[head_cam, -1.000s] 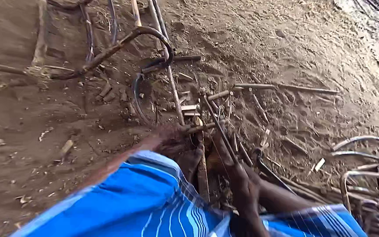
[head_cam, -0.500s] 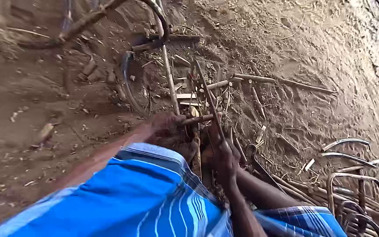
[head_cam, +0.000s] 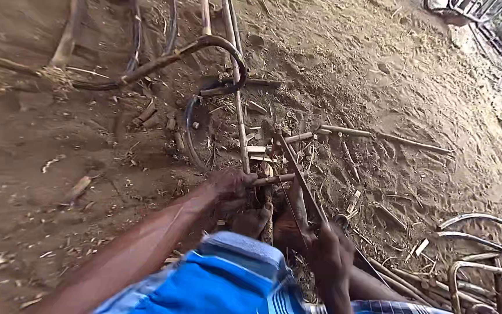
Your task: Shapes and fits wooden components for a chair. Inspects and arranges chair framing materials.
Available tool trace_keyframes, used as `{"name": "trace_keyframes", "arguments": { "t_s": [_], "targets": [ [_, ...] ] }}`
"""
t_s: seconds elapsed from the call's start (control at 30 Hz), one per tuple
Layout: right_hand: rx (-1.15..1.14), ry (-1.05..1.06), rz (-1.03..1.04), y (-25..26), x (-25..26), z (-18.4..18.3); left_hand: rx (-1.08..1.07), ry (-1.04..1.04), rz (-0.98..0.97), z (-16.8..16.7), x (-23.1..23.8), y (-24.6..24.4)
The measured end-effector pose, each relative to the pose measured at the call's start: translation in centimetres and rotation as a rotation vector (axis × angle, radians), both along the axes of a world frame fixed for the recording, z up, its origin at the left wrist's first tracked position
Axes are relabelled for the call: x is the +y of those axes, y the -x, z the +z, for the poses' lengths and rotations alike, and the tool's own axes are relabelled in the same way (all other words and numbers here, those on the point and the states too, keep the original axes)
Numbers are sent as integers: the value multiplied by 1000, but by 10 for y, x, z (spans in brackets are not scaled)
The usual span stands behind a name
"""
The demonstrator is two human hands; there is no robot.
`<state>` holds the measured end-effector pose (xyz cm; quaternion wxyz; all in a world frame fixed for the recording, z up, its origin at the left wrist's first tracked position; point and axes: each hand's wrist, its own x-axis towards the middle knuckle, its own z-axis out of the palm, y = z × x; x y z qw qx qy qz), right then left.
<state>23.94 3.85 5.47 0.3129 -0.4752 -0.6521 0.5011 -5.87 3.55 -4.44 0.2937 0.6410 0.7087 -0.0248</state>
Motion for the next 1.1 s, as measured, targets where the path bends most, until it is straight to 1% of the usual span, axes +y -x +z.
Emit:
{"name": "trace_keyframes", "arguments": {
  "t_s": [0.03,0.07,0.13,0.17,0.2,0.23,0.27,0.3,0.33,0.4,0.47,0.57,0.6,0.63,0.7,0.73,0.77,0.8,0.83,0.9,0.97,1.0,1.03,1.1],
  "targets": [
    [-72,18,34,17,14,-1,-17,20,7,0,-2,-4],
    [-82,61,76,31,26,-8,-22,43,13,2,-4,-10],
    [-34,112,139,40,34,-17,15,29,12,9,-3,-13],
    [2,73,140,29,25,-20,22,30,7,9,-6,-14],
    [39,17,99,12,10,-20,20,30,7,9,-6,-14],
    [114,-35,54,-7,-7,-28,26,32,1,7,-2,-11],
    [203,-42,14,-22,-20,-42,33,29,-5,5,0,-8],
    [266,-49,1,-25,-22,-58,34,22,-2,3,0,-4],
    [282,-36,-3,-23,-23,-68,25,34,-1,1,0,-3],
    [225,1,0,3,-12,-77,13,32,-17,-5,-3,-6],
    [197,1,36,19,7,-76,16,-3,-12,-7,-2,-6],
    [223,4,15,-14,-16,-67,11,22,3,2,-5,-16],
    [275,-17,-10,-21,-24,-70,14,33,4,5,-2,-13],
    [315,-42,-25,-18,-23,-76,12,42,11,5,0,-10],
    [253,-120,5,8,-6,-85,8,51,2,1,-1,-7],
    [169,-155,82,16,7,-89,-3,50,-8,1,-3,-10],
    [104,-146,133,25,20,-93,-7,31,-11,-1,-3,-12],
    [124,-124,98,34,25,-95,0,11,-8,-1,-4,-10],
    [162,-66,72,32,20,-88,9,-8,-7,-2,-6,-10],
    [202,37,8,1,-10,-60,21,-24,-12,0,-7,-14],
    [222,74,-18,-24,-28,-38,25,6,5,5,-1,-11],
    [166,41,-1,-18,-22,-29,26,18,10,5,-1,-8],
    [87,4,6,-1,-11,-23,31,21,8,3,-1,-6],
    [-18,-17,33,43,23,-25,25,23,-1,1,-3,-11]
  ]
}}
